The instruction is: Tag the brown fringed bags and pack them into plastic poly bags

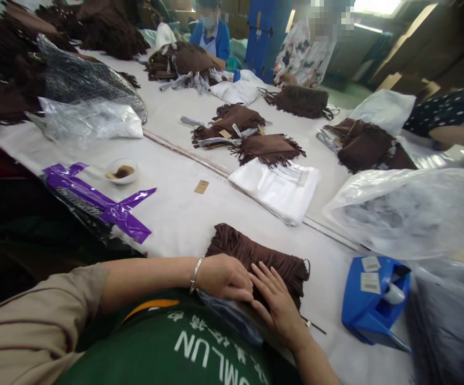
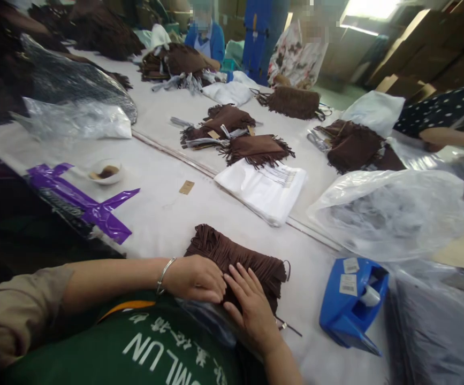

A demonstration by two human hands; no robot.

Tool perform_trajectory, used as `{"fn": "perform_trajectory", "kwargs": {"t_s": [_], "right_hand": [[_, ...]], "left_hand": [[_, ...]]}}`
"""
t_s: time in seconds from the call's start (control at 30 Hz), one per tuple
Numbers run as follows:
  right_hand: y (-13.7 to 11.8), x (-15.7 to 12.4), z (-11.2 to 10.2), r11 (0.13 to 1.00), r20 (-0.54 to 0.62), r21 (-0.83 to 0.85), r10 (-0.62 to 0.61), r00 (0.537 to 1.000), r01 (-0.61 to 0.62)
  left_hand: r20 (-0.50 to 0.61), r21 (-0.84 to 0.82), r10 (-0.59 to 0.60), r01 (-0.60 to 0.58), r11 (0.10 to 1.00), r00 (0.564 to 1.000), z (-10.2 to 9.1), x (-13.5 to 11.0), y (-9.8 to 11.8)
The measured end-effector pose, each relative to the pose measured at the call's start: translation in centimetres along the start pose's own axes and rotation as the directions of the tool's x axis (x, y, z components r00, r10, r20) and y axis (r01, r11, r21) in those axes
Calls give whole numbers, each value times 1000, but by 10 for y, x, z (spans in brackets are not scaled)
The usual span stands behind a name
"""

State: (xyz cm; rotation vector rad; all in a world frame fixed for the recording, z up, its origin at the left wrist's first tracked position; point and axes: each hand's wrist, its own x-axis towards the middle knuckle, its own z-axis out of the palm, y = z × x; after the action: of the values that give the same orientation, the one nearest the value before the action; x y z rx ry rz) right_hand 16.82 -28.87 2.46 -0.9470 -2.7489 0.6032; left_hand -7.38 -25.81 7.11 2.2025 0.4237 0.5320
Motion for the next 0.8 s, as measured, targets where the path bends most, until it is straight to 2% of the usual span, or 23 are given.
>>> {"fn": "perform_trajectory", "kwargs": {"t_s": [0.07,0.13,0.2,0.27,0.3,0.33,0.37,0.4,0.43,0.47,0.5,0.53,0.57,0.63,0.7,0.73,0.8], "right_hand": [[-4,0,7,1000,-42,-6,24,999,-24],[-9,-1,10,999,-85,38,32,996,-28],[-14,-7,9,988,-136,155,28,990,-6],[-15,-19,7,939,-256,341,128,958,-34],[-14,-27,5,893,-348,444,250,904,-76],[-10,-36,3,824,-441,552,417,795,-126],[-3,-44,1,723,-486,669,601,635,-173],[5,-52,-1,598,-461,776,754,468,-198],[16,-58,-3,468,-385,860,857,343,-204],[28,-61,-5,346,-282,915,917,283,-208],[40,-62,-8,243,-177,945,943,283,-219],[52,-60,-10,173,-92,956,943,319,-237],[63,-55,-13,140,-39,957,929,367,-252],[79,-39,-19,126,3,957,897,441,-262],[83,-19,-25,145,-3,958,870,494,-249],[82,-11,-27,168,-27,958,861,507,-234],[73,3,-30,217,-93,957,858,506,-193]], "left_hand": [[-139,94,-37,50,994,990,-11,4,-9],[-193,232,-85,130,964,978,-13,6,-23],[-132,325,-128,165,931,983,-4,5,-36],[-49,362,-132,141,921,990,11,1,-44],[-22,366,-124,123,922,992,18,-2,-46],[-11,366,-117,113,924,993,24,-5,-46],[-13,364,-115,111,925,993,28,-8,-45],[-17,358,-116,115,926,993,31,-10,-44],[-20,351,-121,120,929,992,32,-11,-43],[-18,343,-127,126,931,992,31,-12,-41],[-16,336,-135,133,932,991,30,-11,-40],[-14,331,-143,140,933,990,29,-11,-39],[-14,327,-152,148,933,988,28,-10,-39],[-18,324,-163,160,932,986,27,-8,-37],[-25,324,-162,161,932,987,26,-8,-36],[-27,324,-156,157,933,987,26,-8,-35],[-27,322,-140,142,936,990,26,-10,-34]]}}
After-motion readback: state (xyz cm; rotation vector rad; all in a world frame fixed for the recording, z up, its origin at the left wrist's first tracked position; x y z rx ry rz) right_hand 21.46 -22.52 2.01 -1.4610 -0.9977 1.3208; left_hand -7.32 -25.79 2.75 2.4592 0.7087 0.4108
